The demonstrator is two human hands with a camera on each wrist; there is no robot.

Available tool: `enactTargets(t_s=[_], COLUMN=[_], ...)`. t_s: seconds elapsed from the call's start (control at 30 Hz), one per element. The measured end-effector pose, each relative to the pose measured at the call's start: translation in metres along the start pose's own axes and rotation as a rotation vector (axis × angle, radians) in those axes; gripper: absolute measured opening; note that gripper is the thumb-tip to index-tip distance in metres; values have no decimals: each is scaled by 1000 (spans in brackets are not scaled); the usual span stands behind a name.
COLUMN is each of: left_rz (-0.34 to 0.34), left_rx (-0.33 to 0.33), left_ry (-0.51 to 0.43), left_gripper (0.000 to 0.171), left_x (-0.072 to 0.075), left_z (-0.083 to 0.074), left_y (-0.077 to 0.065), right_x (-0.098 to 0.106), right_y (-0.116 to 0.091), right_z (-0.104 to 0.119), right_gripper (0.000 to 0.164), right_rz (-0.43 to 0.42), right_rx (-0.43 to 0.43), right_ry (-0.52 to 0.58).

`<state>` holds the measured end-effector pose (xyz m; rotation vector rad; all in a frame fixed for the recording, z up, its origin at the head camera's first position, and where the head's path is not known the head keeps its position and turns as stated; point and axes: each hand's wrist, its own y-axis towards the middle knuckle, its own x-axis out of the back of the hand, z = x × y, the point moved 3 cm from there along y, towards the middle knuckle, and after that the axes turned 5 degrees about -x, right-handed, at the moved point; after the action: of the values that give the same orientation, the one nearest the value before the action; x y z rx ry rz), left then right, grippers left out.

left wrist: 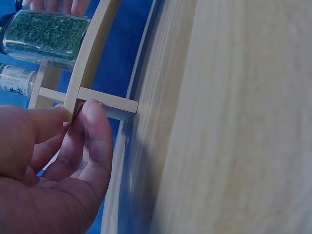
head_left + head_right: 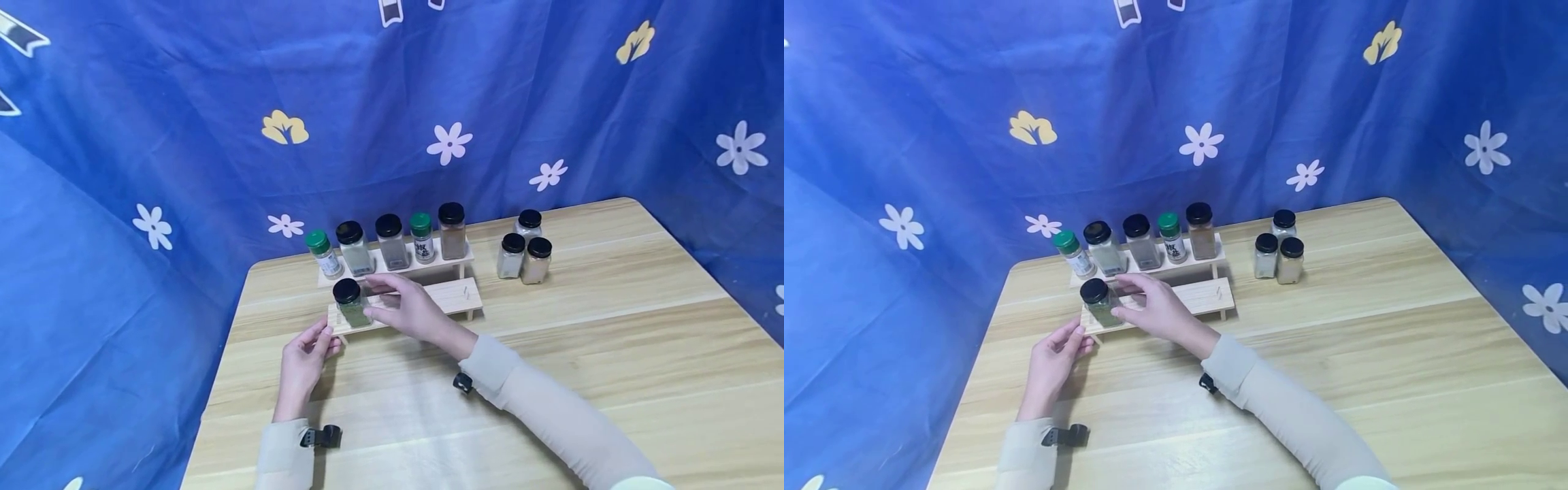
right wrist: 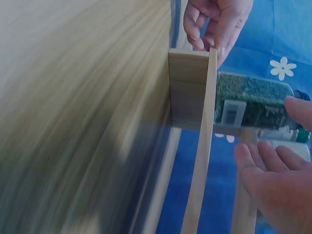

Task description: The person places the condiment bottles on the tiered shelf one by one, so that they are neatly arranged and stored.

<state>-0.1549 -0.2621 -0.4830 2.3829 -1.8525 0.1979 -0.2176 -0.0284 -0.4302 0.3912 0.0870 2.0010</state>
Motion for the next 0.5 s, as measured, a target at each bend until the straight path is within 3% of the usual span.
enactTargets(t_s=[0.2,0.5], left_rz=[-4,-12], left_rx=[9,5], left_ry=[2,9], left_gripper=[39,38], left_x=[0,0], left_z=[0,0], left_y=[0,0], right_x=[34,107], right_y=[-15,-48], right_z=[-1,-6], right_gripper=[61,60], right_rz=[-45,-180], right_rx=[-63,-73], right_ry=[26,-27])
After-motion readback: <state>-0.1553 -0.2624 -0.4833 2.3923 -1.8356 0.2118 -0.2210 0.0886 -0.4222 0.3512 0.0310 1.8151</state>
